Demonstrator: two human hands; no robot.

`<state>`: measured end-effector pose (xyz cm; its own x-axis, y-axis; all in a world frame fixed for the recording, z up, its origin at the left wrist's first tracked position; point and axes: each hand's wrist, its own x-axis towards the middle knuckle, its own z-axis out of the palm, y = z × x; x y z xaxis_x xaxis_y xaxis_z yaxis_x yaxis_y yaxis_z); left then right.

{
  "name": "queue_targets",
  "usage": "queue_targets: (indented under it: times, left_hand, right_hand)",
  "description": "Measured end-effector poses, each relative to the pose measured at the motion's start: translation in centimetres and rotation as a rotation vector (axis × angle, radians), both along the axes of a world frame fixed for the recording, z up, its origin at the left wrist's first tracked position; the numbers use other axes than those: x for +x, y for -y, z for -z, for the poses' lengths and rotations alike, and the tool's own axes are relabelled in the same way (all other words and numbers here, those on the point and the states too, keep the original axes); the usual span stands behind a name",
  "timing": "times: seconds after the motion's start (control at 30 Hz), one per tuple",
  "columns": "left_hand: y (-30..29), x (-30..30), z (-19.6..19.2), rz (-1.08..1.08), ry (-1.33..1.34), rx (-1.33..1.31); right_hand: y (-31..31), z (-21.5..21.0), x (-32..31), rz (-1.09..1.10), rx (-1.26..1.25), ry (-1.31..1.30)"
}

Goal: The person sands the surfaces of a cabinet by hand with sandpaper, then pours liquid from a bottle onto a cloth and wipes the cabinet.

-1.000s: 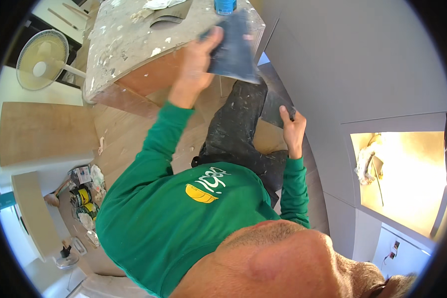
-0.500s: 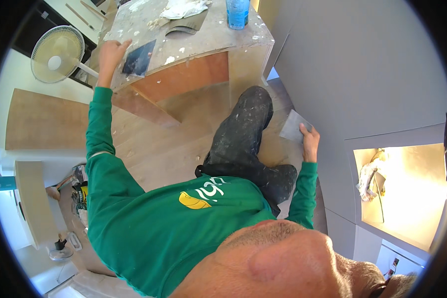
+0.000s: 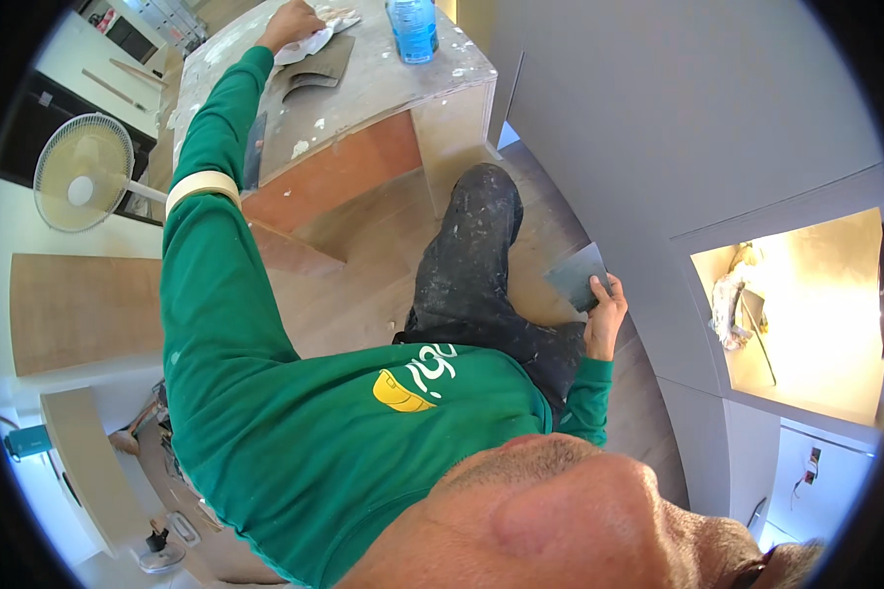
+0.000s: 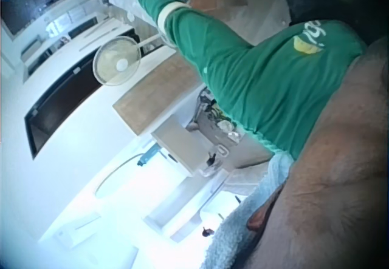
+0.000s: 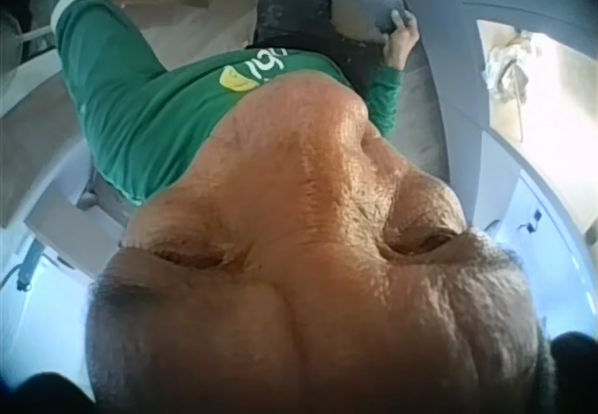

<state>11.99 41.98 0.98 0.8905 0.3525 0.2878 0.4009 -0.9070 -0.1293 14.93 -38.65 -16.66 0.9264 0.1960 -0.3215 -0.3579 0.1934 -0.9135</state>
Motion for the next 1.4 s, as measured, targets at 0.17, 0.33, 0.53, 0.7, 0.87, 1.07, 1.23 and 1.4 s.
queue_targets:
  times: [0.17,0.33,0.53,0.7,0.87,1.07,1.23,1.4]
  left_hand:
    - [-0.8,-4.2,-9.1,-0.354,0.602,-0.107]
    - [11.2,-6.4,-21.2,-0.126,1.088,-0.326]
    - [27.0,-6.7,-22.2,0.429,0.899,-0.486]
    - [40.7,-5.7,-18.7,0.389,0.574,-0.904]
    - [42.2,-3.7,-11.6,0.366,0.151,-1.197]
    - [46.1,-3.7,-1.0,0.131,0.113,-1.804]
    - [40.9,-5.4,0.3,0.270,0.508,-1.516]
    - [37.2,-9.1,-1.9,0.305,0.642,-1.191]
  right_hand:
    - [-2.9,-1.5,2.6,-0.060,0.042,0.114]
    - [-5.9,-3.6,3.7,-0.099,0.095,0.150]
    - [-7.4,-3.8,3.8,-0.057,0.234,0.032]
    - [-8.9,-5.8,3.1,0.030,0.284,-0.030]
    - [-10.2,-15.2,0.5,-0.328,0.036,0.173]
    - [-14.4,-10.5,-1.7,-0.430,0.364,0.129]
    - [-14.0,-2.2,-0.5,-0.144,-0.090,0.154]
    - [-16.6,0.8,-0.4,-0.153,-0.352,0.294]
